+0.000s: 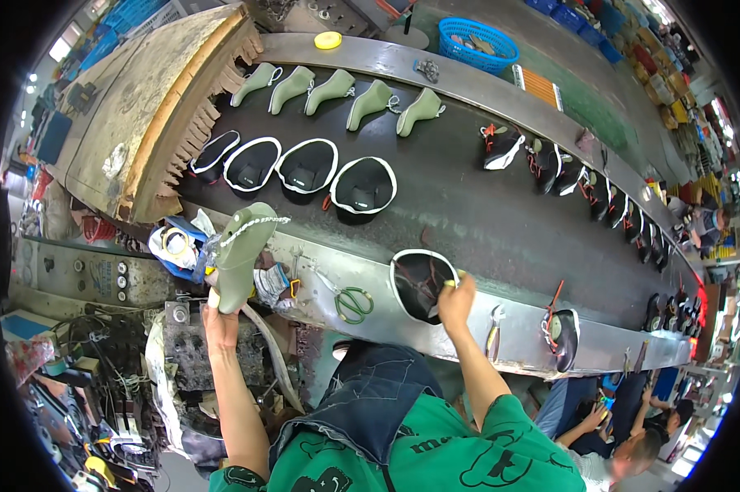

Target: The person lasts shoes by picking up shoe uppers and lasts from a conveyor belt, fitting each upper onto a last, and pressing them in a lasting machine.

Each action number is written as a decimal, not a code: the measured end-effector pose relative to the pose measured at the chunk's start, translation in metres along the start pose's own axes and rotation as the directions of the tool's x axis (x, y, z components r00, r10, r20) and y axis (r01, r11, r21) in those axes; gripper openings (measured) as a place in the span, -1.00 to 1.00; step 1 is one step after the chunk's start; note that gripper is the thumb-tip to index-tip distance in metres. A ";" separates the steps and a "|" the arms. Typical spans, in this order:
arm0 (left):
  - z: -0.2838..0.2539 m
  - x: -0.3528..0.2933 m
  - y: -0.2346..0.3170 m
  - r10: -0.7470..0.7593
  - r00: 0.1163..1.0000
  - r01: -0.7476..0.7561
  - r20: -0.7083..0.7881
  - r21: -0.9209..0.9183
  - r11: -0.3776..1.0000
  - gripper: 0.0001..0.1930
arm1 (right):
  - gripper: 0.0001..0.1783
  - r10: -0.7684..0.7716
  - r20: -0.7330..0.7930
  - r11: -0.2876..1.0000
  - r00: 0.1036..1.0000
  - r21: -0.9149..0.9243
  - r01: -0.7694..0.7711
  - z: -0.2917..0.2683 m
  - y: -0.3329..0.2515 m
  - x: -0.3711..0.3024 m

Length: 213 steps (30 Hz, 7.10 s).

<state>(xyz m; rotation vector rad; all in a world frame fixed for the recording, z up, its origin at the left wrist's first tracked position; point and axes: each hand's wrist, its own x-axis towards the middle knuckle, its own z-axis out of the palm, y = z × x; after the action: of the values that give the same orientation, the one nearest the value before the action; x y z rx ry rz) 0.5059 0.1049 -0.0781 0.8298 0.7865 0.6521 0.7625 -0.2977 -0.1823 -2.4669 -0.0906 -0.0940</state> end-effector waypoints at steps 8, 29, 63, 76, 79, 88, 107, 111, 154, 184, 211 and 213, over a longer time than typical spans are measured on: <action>0.042 -0.007 -0.022 -0.090 0.989 0.087 0.115 0.029 0.996 -0.62 | -0.56 -0.333 0.620 0.120 0.711 0.775 -0.620 0.014 -0.235 -0.009; 0.057 -0.002 -0.050 -0.167 0.983 0.184 -0.079 0.348 0.919 -0.68 | -0.61 0.095 0.435 0.549 0.895 0.727 -0.412 -0.009 -0.129 0.050; 0.061 0.005 -0.077 0.055 0.993 -0.010 -0.105 0.393 0.920 -0.63 | -0.86 -0.127 0.702 0.908 0.700 0.366 -0.202 -0.080 -0.134 0.019; 0.074 -0.056 -0.001 -0.133 0.987 0.087 0.093 0.392 0.916 -0.67 | -0.66 0.057 0.920 0.048 0.389 0.386 -0.921 -0.003 -0.160 -0.004; 0.075 -0.065 0.006 -0.212 0.976 0.212 0.050 0.009 0.977 -0.73 | -0.64 0.036 0.927 0.049 0.374 0.373 -0.927 0.006 -0.157 -0.017; 0.038 -0.060 -0.018 0.155 0.968 -0.164 -0.199 -0.032 0.986 -0.79 | -0.76 0.202 0.910 0.094 0.363 0.350 -0.932 0.056 -0.137 -0.069; -0.031 -0.130 0.131 0.693 0.514 -0.180 -0.505 0.727 0.663 -0.78 | -0.69 -0.549 0.821 0.601 0.160 0.520 -0.608 0.030 -0.338 -0.213; -0.063 -0.152 0.145 0.589 0.447 -0.145 -0.673 0.595 0.790 -0.70 | -0.75 -0.457 0.866 0.769 0.205 0.500 -0.398 0.049 -0.346 -0.264; 0.012 -0.141 0.137 0.659 -0.076 -0.170 -0.748 0.661 0.730 -0.50 | -0.69 -0.910 -0.023 0.291 0.414 0.675 0.678 -0.061 -0.316 -0.178; 0.027 -0.071 0.065 0.630 0.238 -0.325 -0.739 0.551 0.769 -0.69 | -0.79 -0.519 0.855 0.854 -0.008 0.518 -0.046 -0.049 -0.280 -0.097; 0.094 -0.112 0.099 0.931 0.215 -0.401 -0.294 0.843 0.359 -0.70 | -0.83 -0.315 0.949 0.608 0.010 0.209 -0.766 -0.050 -0.264 -0.151; 0.093 -0.107 0.108 0.930 0.261 -0.388 -0.259 0.854 0.347 -0.79 | -0.86 -0.265 0.964 0.486 -0.027 0.110 -0.867 -0.055 -0.267 -0.167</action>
<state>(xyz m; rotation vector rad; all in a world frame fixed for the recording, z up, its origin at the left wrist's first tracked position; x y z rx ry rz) 0.5015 0.0430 0.0891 1.7012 1.4447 1.7512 0.5703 -0.1309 0.0108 -0.9678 0.0106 1.6644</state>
